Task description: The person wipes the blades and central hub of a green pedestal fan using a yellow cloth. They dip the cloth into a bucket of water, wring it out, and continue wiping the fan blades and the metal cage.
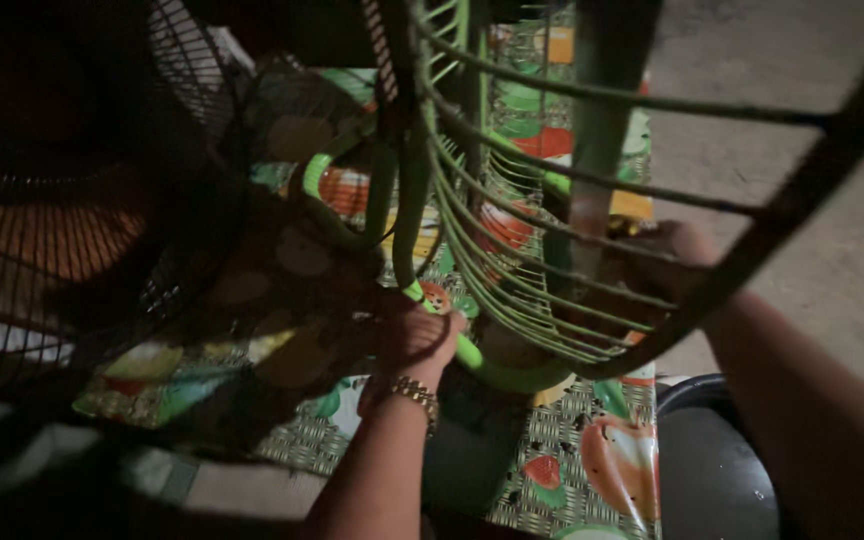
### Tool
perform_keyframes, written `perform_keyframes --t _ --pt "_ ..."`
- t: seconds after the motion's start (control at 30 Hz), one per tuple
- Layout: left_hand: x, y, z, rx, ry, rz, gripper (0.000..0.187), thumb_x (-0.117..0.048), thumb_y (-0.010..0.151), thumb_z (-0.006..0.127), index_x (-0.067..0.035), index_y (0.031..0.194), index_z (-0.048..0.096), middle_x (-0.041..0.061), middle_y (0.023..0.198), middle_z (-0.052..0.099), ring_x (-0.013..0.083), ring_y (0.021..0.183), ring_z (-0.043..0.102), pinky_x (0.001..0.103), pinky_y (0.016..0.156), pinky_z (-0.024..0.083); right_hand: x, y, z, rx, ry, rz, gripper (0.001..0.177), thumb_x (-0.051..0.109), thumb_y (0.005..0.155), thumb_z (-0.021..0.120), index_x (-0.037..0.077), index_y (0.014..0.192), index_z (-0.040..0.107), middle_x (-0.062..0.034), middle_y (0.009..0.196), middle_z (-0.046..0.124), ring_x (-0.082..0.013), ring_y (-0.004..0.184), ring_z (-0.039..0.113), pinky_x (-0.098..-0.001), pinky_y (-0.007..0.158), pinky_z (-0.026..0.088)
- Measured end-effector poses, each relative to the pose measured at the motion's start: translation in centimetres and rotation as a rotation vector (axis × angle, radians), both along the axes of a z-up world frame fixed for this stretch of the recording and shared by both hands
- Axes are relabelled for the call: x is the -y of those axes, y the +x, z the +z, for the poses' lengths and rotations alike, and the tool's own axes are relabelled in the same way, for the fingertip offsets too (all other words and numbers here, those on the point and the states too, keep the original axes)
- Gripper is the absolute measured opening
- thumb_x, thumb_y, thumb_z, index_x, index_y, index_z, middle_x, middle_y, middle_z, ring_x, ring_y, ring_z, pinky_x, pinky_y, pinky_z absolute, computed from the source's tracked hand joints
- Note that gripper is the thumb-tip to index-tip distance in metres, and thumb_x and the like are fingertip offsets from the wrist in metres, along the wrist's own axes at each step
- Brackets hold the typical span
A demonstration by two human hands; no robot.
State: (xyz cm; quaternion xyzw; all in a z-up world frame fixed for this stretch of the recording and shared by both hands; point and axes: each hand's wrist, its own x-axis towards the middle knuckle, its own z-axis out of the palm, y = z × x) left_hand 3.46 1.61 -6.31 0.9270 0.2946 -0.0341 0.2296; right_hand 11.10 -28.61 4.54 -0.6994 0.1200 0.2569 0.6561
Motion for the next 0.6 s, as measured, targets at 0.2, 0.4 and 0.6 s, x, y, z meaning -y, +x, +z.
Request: perform_keyframes --t 0.2,0.4,0.6 --pt "-4.4 3.4 -11.7 0.186 1.784 -0.633 0.025 -0.027 0.084 0.073 -0.010 0.090 0.056 0.006 0.077 0.057 0.0197 0.067 0.052 0.037 0.059 0.046 -1.2 -6.6 -1.0 -0.084 0.193 -0.035 0.037 0.027 0.089 0.066 -0.005 0.109 0.070 -0.0172 0.086 0.074 -0.0242 0.062 0.069 -0.0359 0.051 0.057" --pt "-7.7 5.9 -16.2 0.770 2.559 -0.182 0.037 -0.029 0.095 0.064 -0.014 0.062 0.057 0.001 0.048 0.053 0.0137 0.036 0.043 0.032 0.036 0.037 -3.8 -8.8 -3.6 0.137 0.087 -0.226 0.027 0.014 0.085 0.070 -0.002 0.107 0.071 -0.0117 0.089 0.074 -0.0168 0.068 0.069 -0.0315 0.057 0.058" --pt "-7.6 4.6 -14.0 1.032 2.281 0.036 0.060 -0.043 0.108 0.050 -0.015 0.055 0.055 0.007 0.046 0.055 0.0160 0.034 0.047 0.031 0.033 0.036 -3.0 -7.2 -4.7 0.194 -0.440 -0.331 0.028 0.019 0.087 0.070 -0.003 0.106 0.072 -0.0139 0.087 0.072 -0.0200 0.065 0.066 -0.0341 0.055 0.055"
